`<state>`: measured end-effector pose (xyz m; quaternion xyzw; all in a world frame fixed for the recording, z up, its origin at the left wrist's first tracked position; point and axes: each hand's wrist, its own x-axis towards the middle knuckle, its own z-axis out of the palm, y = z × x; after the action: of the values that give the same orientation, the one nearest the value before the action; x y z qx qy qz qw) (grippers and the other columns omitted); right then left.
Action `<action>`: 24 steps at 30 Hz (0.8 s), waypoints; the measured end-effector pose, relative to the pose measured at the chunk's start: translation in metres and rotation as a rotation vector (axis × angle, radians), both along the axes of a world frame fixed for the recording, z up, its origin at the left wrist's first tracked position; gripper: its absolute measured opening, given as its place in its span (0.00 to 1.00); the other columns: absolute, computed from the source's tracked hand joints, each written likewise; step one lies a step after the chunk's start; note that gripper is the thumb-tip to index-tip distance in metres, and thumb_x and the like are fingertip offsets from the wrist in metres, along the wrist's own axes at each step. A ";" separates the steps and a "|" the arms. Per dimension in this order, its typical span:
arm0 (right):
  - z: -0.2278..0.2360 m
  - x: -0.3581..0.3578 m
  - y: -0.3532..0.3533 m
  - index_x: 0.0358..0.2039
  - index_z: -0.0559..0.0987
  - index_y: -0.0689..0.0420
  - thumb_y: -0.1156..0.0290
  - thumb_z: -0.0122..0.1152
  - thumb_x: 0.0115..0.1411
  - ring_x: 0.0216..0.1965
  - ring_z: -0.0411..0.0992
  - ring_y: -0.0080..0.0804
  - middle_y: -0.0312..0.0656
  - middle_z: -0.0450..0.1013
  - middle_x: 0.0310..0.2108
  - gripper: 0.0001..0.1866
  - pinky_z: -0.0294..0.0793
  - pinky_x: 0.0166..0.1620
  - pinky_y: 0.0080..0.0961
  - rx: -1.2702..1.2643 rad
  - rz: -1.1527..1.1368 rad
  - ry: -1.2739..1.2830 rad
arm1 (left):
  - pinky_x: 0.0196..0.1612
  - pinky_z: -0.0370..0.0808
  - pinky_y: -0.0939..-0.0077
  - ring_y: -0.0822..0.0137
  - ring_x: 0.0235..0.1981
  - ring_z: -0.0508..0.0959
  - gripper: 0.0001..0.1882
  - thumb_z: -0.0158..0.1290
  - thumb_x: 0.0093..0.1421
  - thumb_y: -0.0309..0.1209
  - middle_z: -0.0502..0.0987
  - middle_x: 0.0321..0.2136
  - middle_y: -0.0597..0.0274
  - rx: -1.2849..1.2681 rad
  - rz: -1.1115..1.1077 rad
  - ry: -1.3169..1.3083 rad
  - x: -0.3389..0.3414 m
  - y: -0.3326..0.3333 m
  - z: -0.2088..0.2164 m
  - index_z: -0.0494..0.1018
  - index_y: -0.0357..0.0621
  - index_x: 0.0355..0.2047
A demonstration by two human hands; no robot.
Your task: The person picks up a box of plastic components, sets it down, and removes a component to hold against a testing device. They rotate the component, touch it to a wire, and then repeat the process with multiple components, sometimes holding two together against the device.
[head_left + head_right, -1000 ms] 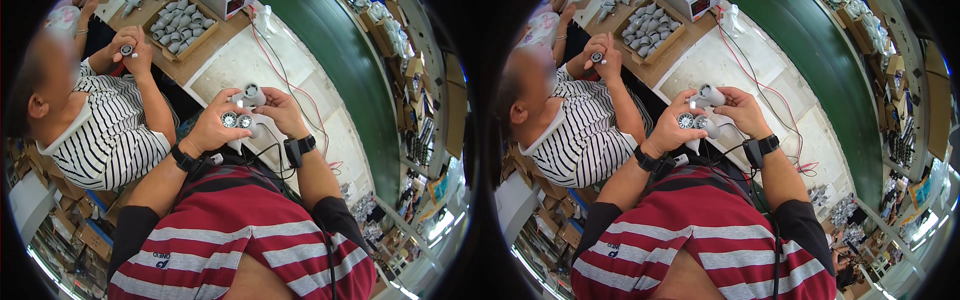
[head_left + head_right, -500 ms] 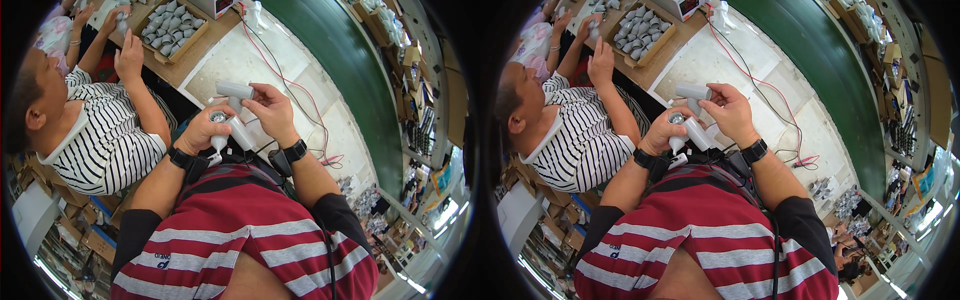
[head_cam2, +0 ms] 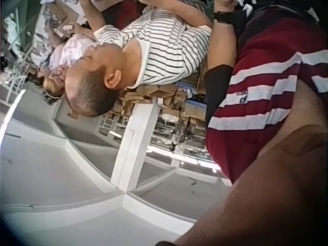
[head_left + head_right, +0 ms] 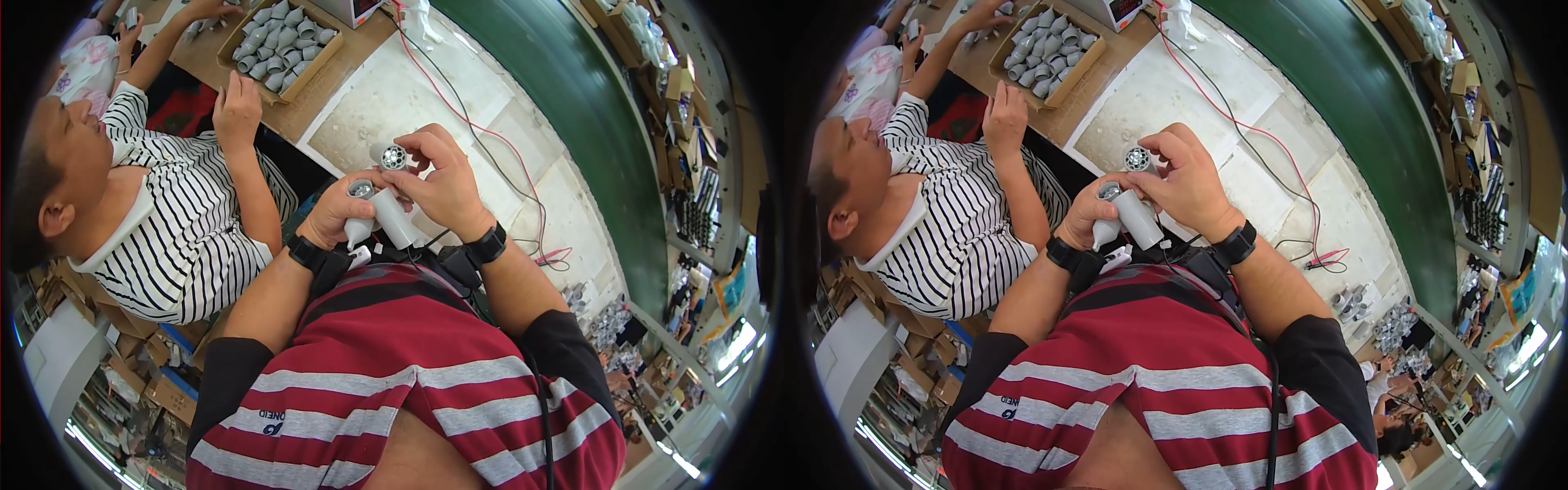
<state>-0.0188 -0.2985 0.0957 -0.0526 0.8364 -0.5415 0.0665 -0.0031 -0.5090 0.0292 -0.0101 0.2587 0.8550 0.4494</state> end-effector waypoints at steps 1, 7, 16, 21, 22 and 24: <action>-0.001 -0.001 0.001 0.47 0.82 0.58 0.75 0.75 0.52 0.42 0.74 0.26 0.40 0.75 0.45 0.21 0.74 0.42 0.21 -0.003 0.025 0.018 | 0.59 0.77 0.59 0.52 0.53 0.80 0.27 0.72 0.50 0.35 0.79 0.49 0.47 0.027 0.005 -0.018 0.000 -0.002 0.000 0.78 0.39 0.48; -0.034 -0.016 0.022 0.59 0.78 0.56 0.76 0.70 0.54 0.48 0.74 0.26 0.40 0.72 0.58 0.30 0.73 0.50 0.24 -0.320 0.168 -0.064 | 0.48 0.83 0.48 0.39 0.51 0.80 0.29 0.73 0.49 0.41 0.72 0.55 0.38 0.154 -0.010 -0.083 0.003 -0.015 -0.023 0.76 0.39 0.46; -0.058 -0.040 0.026 0.68 0.68 0.63 0.78 0.65 0.58 0.51 0.74 0.28 0.45 0.74 0.59 0.36 0.73 0.56 0.28 -0.950 0.481 -0.713 | 0.51 0.81 0.48 0.40 0.53 0.78 0.26 0.72 0.53 0.43 0.63 0.65 0.31 0.455 -0.001 -0.019 0.001 -0.014 -0.021 0.77 0.43 0.47; -0.054 -0.036 0.025 0.67 0.68 0.65 0.73 0.65 0.63 0.44 0.77 0.29 0.44 0.78 0.50 0.32 0.76 0.48 0.26 -0.852 0.268 -0.647 | 0.52 0.82 0.53 0.42 0.53 0.79 0.27 0.72 0.51 0.40 0.59 0.68 0.27 0.372 -0.022 -0.088 0.003 -0.024 -0.017 0.79 0.39 0.46; -0.056 -0.038 0.028 0.67 0.68 0.65 0.73 0.65 0.63 0.44 0.77 0.29 0.44 0.78 0.50 0.32 0.76 0.48 0.26 -0.846 0.272 -0.649 | 0.52 0.82 0.53 0.42 0.54 0.79 0.27 0.72 0.51 0.40 0.58 0.69 0.27 0.384 -0.015 -0.079 0.005 -0.028 -0.020 0.78 0.39 0.47; -0.066 -0.043 0.041 0.66 0.68 0.65 0.70 0.62 0.67 0.41 0.77 0.30 0.45 0.77 0.48 0.29 0.78 0.44 0.27 -0.878 0.171 -0.658 | 0.53 0.82 0.53 0.42 0.54 0.79 0.27 0.72 0.51 0.40 0.58 0.69 0.27 0.404 -0.013 -0.064 0.009 -0.035 -0.024 0.78 0.39 0.47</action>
<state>-0.0617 -0.2573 0.0296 0.0290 0.4601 -0.8198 0.3396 0.0058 -0.5438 0.0053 0.0544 0.0676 0.8858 0.4558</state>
